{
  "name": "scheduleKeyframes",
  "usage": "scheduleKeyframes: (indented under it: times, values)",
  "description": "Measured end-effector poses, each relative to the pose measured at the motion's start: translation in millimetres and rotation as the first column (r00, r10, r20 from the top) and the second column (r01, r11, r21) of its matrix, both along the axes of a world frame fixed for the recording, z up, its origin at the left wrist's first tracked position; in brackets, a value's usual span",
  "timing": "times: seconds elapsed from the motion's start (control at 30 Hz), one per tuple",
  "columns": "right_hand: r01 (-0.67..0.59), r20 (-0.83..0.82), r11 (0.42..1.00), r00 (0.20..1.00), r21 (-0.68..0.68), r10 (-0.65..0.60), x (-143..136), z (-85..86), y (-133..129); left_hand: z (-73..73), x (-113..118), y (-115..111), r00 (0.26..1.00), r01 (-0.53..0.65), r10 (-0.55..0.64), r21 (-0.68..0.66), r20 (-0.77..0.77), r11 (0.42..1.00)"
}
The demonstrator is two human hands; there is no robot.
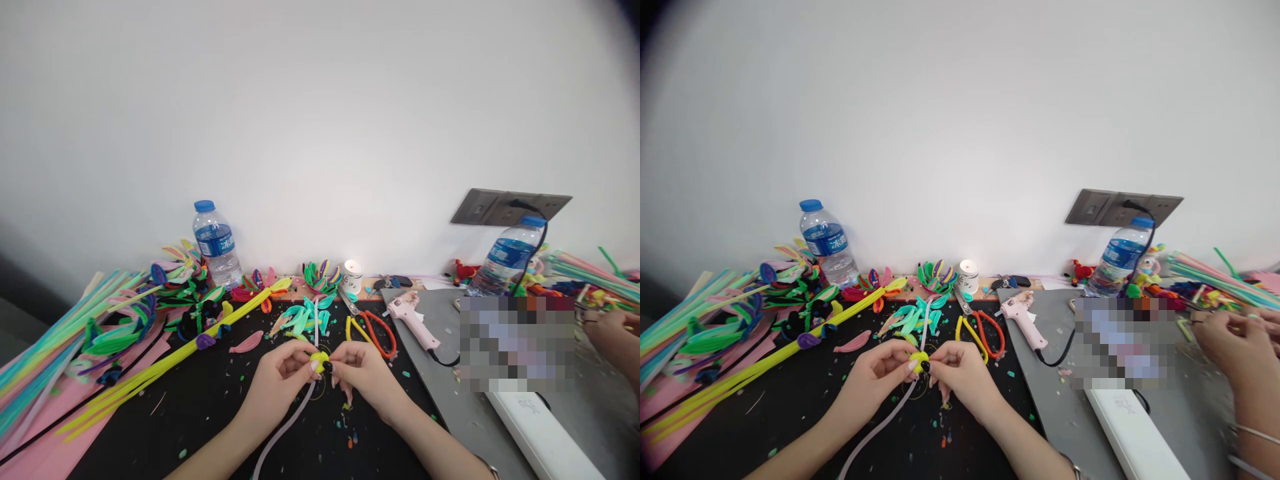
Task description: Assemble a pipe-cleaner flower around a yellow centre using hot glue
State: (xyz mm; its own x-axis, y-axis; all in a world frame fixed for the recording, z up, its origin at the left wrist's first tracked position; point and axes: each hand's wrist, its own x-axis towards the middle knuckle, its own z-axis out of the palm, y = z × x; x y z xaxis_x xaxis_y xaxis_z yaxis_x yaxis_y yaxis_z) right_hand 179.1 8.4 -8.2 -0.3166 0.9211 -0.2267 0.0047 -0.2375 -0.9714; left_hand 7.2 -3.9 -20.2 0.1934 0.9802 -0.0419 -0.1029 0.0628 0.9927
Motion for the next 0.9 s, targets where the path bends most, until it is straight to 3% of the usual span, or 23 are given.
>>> scheduleKeyframes:
  times: [0.3, 0.57, 0.9]
  values:
    - [0.022, 0.004, 0.989, 1.000, 0.147, -0.023, 3.6, -1.9, 0.9, 1.9, -0.4, 2.0, 0.997, -0.036, 0.041, -0.075, 0.068, 0.997]
    - [-0.002, 0.174, 0.971, 0.984, 0.238, -0.041, 1.2, 2.5, -2.9, 6.9, 0.6, 2.3, 0.994, -0.044, 0.055, -0.120, 0.090, 0.992]
    - [-0.012, 0.189, 0.963, 0.981, 0.268, -0.040, 3.3, -2.5, -3.2, 7.1, 0.7, 1.0, 0.995, -0.032, 0.044, -0.141, 0.088, 0.989]
